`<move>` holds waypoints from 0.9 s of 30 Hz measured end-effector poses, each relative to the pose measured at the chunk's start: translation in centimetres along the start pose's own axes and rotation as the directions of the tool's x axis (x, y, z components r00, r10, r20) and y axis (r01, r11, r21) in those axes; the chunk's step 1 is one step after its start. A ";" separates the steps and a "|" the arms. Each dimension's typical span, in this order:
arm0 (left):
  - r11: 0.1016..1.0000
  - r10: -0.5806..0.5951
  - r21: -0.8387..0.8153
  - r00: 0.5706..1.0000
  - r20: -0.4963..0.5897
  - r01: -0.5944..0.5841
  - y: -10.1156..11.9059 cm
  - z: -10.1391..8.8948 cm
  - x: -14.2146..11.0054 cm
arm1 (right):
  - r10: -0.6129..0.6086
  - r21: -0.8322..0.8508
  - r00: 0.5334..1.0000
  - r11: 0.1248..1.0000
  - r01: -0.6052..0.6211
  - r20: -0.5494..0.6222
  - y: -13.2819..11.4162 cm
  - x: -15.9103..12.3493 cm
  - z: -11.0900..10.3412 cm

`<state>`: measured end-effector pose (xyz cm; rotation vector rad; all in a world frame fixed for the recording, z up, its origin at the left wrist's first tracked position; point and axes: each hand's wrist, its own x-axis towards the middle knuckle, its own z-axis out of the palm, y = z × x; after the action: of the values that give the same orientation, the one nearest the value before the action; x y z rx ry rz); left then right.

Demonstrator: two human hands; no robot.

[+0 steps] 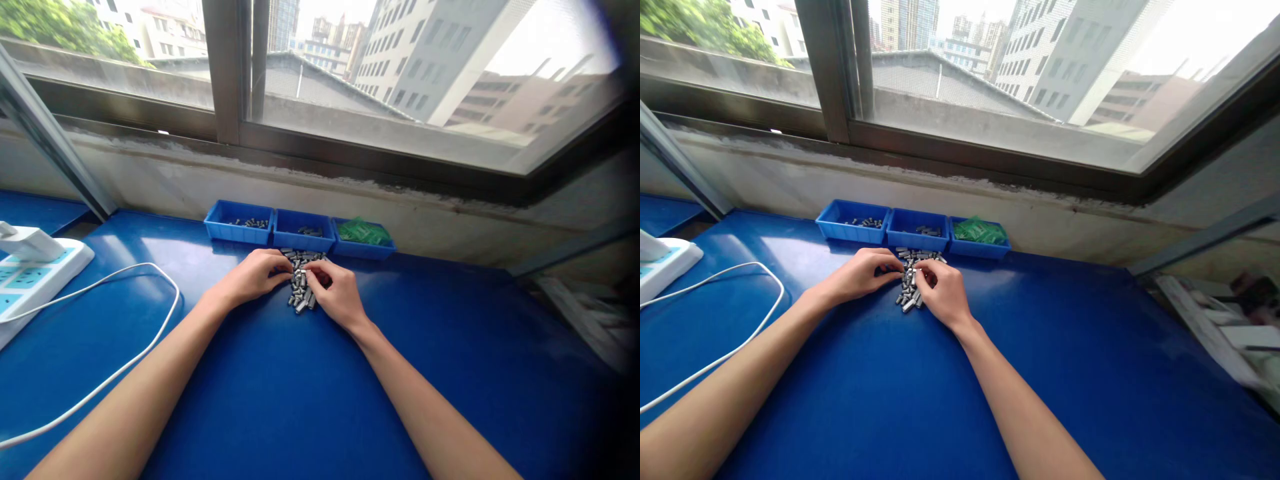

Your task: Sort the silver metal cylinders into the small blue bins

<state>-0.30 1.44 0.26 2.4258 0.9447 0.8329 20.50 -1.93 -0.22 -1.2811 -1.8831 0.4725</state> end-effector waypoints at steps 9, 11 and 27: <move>0.995 0.019 0.098 0.999 0.026 -0.021 0.2 -0.2 -0.6 | -0.006 0.001 1.000 1.000 0.006 -0.002 -0.1 -0.1 -0.1; 0.993 0.010 0.115 0.999 0.036 -0.014 0.0 -0.1 -0.6 | -0.004 -0.002 1.000 1.000 0.004 -0.002 -0.1 -0.1 -0.1; 0.943 -0.244 -0.276 0.951 -0.188 0.187 0.1 0.6 -0.1 | -0.010 -0.004 1.000 1.000 0.010 -0.012 0.1 0.0 0.0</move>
<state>0.10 1.19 -0.16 1.9982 1.0881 1.0834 20.53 -1.94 -0.31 -1.2738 -1.8804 0.4553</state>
